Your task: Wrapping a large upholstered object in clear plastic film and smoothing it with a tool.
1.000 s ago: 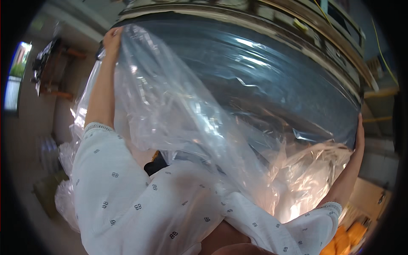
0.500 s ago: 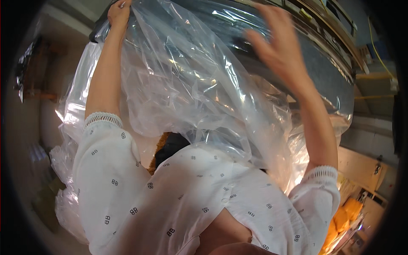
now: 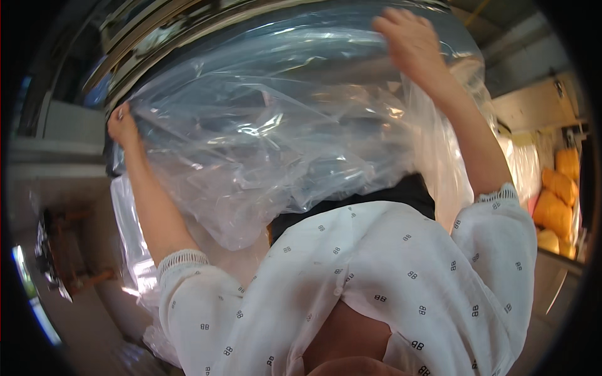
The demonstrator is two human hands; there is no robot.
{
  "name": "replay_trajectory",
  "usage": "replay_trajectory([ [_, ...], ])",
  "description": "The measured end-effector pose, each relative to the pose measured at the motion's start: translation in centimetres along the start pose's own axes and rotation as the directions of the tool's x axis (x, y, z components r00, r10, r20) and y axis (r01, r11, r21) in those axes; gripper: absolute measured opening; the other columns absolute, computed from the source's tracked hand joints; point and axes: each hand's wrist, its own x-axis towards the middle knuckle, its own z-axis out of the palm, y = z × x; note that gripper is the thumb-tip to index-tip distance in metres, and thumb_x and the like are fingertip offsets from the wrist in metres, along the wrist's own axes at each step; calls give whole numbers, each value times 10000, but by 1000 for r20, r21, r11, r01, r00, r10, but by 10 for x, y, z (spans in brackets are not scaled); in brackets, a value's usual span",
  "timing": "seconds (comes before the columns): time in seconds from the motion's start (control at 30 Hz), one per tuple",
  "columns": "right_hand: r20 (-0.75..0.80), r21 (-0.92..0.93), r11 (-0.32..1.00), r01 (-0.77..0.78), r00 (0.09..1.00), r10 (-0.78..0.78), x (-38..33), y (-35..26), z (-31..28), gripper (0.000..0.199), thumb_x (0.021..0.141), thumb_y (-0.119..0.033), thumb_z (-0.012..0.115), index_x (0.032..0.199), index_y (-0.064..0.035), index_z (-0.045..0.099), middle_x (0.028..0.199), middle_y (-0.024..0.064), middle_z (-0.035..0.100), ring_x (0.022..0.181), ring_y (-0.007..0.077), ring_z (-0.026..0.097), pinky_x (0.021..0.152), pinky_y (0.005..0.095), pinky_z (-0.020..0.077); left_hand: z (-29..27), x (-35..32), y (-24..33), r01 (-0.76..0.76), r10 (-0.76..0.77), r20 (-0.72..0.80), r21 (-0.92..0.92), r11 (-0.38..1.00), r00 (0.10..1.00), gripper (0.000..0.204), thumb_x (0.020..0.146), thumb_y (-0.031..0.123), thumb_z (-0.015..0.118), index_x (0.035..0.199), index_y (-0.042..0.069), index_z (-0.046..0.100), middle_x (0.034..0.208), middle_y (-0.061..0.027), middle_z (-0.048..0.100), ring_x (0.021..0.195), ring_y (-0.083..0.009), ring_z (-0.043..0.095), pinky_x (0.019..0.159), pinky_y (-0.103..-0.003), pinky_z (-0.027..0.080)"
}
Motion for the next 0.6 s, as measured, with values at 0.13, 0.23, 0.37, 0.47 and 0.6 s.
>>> replay_trajectory([
  [0.13,-7,-232,876,-422,902,432,-163,87,-63,270,650,3,567,886,-127,564,947,9,562,904,219,541,718,330,401,-7,2,-21,-25,25,69,0,1000,997,310,771,363,629,881,79,686,892,-116,653,836,-268,600,769,-342,445],
  [0.23,-65,-377,599,-706,665,744,-301,122,-125,292,707,-23,591,984,-108,553,988,65,581,925,270,553,752,371,439,-5,10,-19,-89,86,88,38,995,992,331,780,371,620,898,67,678,901,-112,652,828,-269,602,766,-343,446],
  [0.37,-124,-452,179,-874,261,957,-369,173,-218,253,734,-82,571,984,-107,542,934,95,606,891,294,576,743,351,456,4,13,-39,-106,98,104,77,991,990,322,788,347,615,912,54,668,906,-119,650,836,-268,601,770,-340,445],
  [0.47,-46,-417,439,-796,501,864,-435,299,-280,291,730,-73,536,1021,-67,546,931,105,614,892,273,592,769,346,458,13,27,-54,-64,60,95,41,997,994,314,791,331,610,913,47,665,906,-125,648,842,-270,600,772,-337,443],
  [0.6,150,573,355,-739,520,841,-309,353,-303,470,776,-76,495,1239,-14,447,1195,57,510,1058,184,516,901,308,419,24,32,-53,-33,24,61,150,988,998,303,791,311,603,926,46,660,915,-136,646,843,-278,601,765,-344,446],
])
